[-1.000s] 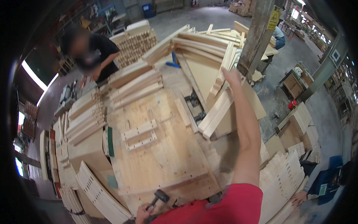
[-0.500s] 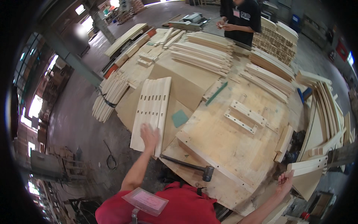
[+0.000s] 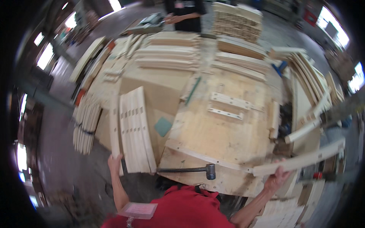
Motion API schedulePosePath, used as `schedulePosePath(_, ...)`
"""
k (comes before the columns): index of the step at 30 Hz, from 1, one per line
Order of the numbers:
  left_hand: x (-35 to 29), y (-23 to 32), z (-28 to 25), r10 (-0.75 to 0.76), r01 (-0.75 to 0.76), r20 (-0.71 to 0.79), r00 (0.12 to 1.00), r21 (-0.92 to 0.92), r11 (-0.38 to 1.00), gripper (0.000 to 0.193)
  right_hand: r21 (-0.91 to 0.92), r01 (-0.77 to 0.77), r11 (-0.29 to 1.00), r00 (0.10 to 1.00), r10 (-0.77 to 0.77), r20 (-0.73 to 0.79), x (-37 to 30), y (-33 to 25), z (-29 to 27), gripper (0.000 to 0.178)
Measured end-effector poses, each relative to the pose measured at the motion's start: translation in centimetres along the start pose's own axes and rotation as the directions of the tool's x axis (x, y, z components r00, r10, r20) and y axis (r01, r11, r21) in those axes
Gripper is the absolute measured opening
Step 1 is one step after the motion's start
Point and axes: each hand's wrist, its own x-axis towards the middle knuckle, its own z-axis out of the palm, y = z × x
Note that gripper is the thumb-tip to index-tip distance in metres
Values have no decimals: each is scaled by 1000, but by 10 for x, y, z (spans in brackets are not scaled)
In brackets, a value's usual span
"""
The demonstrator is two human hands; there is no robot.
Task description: The person assembles wooden chair frames by inserting dowels into pre-drilled holes and tapping them with a rubber mallet. They repeatedly pick up frame parts, align them, and secure joints, stacking completed frames on the workbench.
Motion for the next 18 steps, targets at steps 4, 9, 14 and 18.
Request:
schedulePosePath(4,-33,41,40,350,-342,128,928,-84,936,66,-350,88,933,995,-68,68,10,14,27,74)
schedulePosePath(9,-72,137,174,610,-551,355,708,-262,792,77,-750,147,645,981,2,194,56,82,99,67)
schedulePosePath(14,-69,214,298,468,-495,610,640,-139,858,78,-959,67,275,992,84,93,112,149,69,65)
schedulePosePath(18,-27,213,335,658,-727,399,639,33,686,73,-979,-58,196,994,100,-39,104,180,95,66)
